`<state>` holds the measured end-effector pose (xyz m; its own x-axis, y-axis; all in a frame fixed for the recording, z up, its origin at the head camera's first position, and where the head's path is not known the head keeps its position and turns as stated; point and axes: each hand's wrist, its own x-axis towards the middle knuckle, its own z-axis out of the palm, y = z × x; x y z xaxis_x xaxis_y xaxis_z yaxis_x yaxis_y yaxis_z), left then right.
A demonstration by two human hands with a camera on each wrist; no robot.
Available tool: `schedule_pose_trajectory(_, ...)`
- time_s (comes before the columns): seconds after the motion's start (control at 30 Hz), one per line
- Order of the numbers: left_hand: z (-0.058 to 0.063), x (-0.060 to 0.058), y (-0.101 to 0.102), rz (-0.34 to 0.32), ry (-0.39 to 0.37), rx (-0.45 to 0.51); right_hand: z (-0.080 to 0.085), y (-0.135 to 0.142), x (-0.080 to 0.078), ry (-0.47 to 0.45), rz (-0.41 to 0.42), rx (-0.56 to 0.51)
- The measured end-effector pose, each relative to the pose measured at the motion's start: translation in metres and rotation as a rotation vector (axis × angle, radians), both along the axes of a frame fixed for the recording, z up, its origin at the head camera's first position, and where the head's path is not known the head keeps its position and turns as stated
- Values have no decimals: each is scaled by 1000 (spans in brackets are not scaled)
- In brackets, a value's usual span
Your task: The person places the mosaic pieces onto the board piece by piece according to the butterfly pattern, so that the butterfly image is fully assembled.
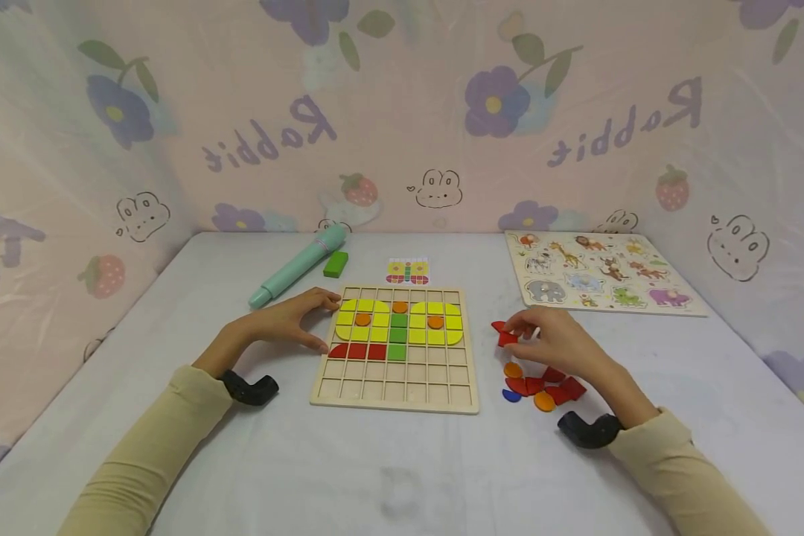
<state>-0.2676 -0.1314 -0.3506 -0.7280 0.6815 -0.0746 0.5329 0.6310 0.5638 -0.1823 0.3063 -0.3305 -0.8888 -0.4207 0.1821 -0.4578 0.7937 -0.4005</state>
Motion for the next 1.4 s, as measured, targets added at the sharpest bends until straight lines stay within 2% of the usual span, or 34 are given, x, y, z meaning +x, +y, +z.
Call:
schedule_pose_trajectory(0.07, 0, 1, 0, 0, -2, 3, -1, -17, -2, -3, 10, -32)
schedule_pose_trajectory(0.37, 0, 0, 0, 0, 7, 1, -8, -87, -13, 4, 179, -104)
schedule_pose_trajectory(0.63, -1, 0, 0, -4, -7, 7, -12, -110, -20, -27, 250, -40)
schedule_pose_trajectory(1.1, 0, 0, 1, -5, -4, 10, -10, -106, -20, -30, 277, -60)
schedule_pose_trajectory(1.23, 0, 0, 2, -6, -7, 11, -2, -85, -15, -15, 239, -117)
schedule_pose_trajectory(1.4, -1, 0, 0, 6, 4, 2, 9, -38, -3, 78, 161, -148)
